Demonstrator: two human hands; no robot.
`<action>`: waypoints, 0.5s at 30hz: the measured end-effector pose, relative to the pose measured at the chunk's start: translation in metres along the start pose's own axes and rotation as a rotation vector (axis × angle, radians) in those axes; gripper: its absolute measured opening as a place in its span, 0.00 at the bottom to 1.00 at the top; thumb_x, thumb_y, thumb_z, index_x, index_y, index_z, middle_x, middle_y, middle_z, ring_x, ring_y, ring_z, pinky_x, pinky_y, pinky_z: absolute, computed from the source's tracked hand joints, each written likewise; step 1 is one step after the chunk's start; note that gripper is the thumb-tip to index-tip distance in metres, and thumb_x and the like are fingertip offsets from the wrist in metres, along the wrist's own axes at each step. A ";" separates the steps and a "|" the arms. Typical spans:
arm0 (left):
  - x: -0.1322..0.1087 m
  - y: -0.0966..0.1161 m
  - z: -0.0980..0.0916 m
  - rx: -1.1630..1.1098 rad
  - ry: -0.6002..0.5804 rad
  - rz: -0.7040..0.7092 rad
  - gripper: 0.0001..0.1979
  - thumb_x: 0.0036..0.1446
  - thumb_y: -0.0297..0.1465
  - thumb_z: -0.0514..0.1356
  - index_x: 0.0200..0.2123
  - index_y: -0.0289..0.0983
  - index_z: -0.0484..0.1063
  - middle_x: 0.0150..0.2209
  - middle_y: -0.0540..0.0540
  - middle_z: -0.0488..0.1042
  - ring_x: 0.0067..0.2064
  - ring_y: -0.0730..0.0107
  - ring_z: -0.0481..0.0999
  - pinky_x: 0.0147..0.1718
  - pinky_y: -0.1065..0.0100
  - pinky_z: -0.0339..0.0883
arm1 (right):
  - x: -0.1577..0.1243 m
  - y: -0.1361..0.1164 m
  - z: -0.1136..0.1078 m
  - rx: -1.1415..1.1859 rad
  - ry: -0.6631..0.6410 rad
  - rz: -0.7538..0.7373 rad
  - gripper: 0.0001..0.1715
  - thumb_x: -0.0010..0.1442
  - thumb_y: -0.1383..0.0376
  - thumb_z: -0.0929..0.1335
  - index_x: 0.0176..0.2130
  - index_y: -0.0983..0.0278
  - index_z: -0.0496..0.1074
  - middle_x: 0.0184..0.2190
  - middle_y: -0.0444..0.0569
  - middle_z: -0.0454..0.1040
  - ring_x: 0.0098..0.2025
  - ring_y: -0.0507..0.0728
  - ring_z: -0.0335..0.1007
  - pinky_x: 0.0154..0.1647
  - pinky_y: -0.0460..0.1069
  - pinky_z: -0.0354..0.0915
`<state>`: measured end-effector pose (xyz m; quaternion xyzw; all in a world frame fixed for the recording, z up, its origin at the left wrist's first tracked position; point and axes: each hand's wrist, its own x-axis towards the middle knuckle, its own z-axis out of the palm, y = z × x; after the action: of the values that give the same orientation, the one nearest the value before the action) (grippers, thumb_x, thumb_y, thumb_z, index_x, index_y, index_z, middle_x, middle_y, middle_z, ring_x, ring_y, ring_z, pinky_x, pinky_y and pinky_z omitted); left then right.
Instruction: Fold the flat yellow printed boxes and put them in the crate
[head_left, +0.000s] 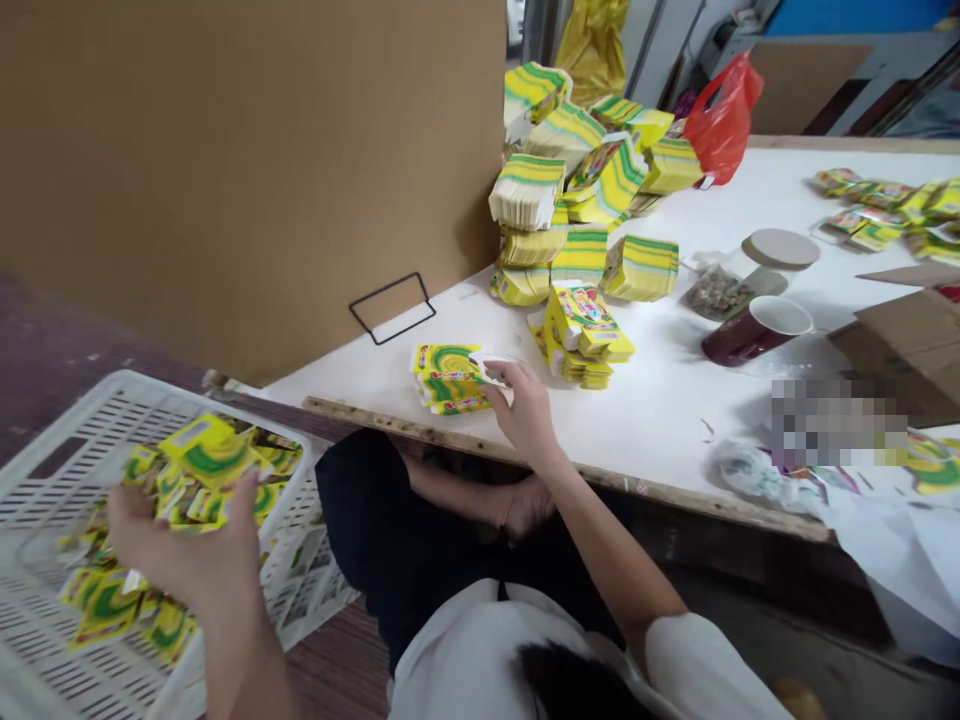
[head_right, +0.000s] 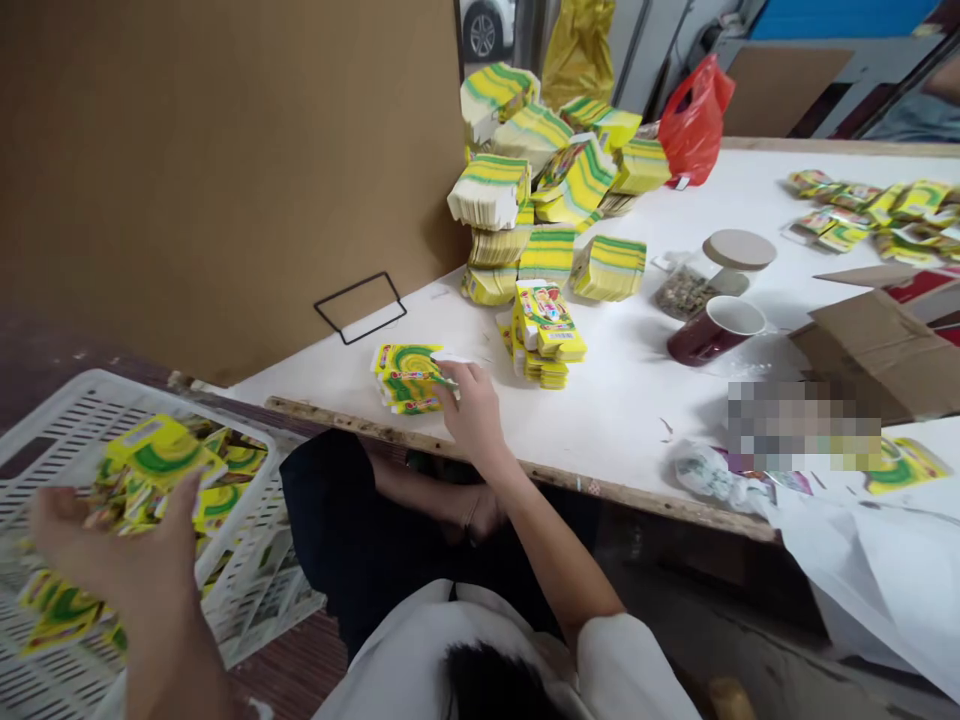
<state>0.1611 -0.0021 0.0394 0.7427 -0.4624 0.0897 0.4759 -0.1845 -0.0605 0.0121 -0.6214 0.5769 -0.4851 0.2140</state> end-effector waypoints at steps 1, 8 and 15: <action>0.003 -0.003 -0.001 -0.025 0.046 0.012 0.52 0.40 0.44 0.74 0.64 0.27 0.60 0.63 0.26 0.64 0.62 0.32 0.66 0.57 0.34 0.64 | 0.011 0.000 0.002 -0.084 -0.016 0.008 0.17 0.64 0.68 0.67 0.53 0.66 0.73 0.46 0.57 0.77 0.50 0.61 0.72 0.54 0.55 0.67; -0.060 0.027 0.042 -0.367 -0.441 -0.082 0.32 0.54 0.43 0.68 0.58 0.36 0.68 0.55 0.34 0.75 0.53 0.53 0.77 0.53 0.49 0.73 | 0.047 -0.004 0.031 -0.411 -0.288 0.122 0.19 0.62 0.70 0.69 0.53 0.73 0.72 0.48 0.65 0.75 0.51 0.67 0.69 0.55 0.58 0.63; -0.092 0.060 0.062 -0.544 -0.736 -0.059 0.18 0.59 0.40 0.66 0.50 0.38 0.75 0.48 0.40 0.79 0.49 0.60 0.80 0.51 0.58 0.75 | 0.048 0.000 0.034 -0.360 -0.265 0.146 0.26 0.57 0.75 0.71 0.54 0.72 0.67 0.49 0.65 0.73 0.52 0.67 0.67 0.53 0.57 0.63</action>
<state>0.0451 -0.0029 -0.0088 0.5859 -0.5863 -0.3183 0.4601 -0.1623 -0.1144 0.0144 -0.6644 0.6644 -0.2718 0.2079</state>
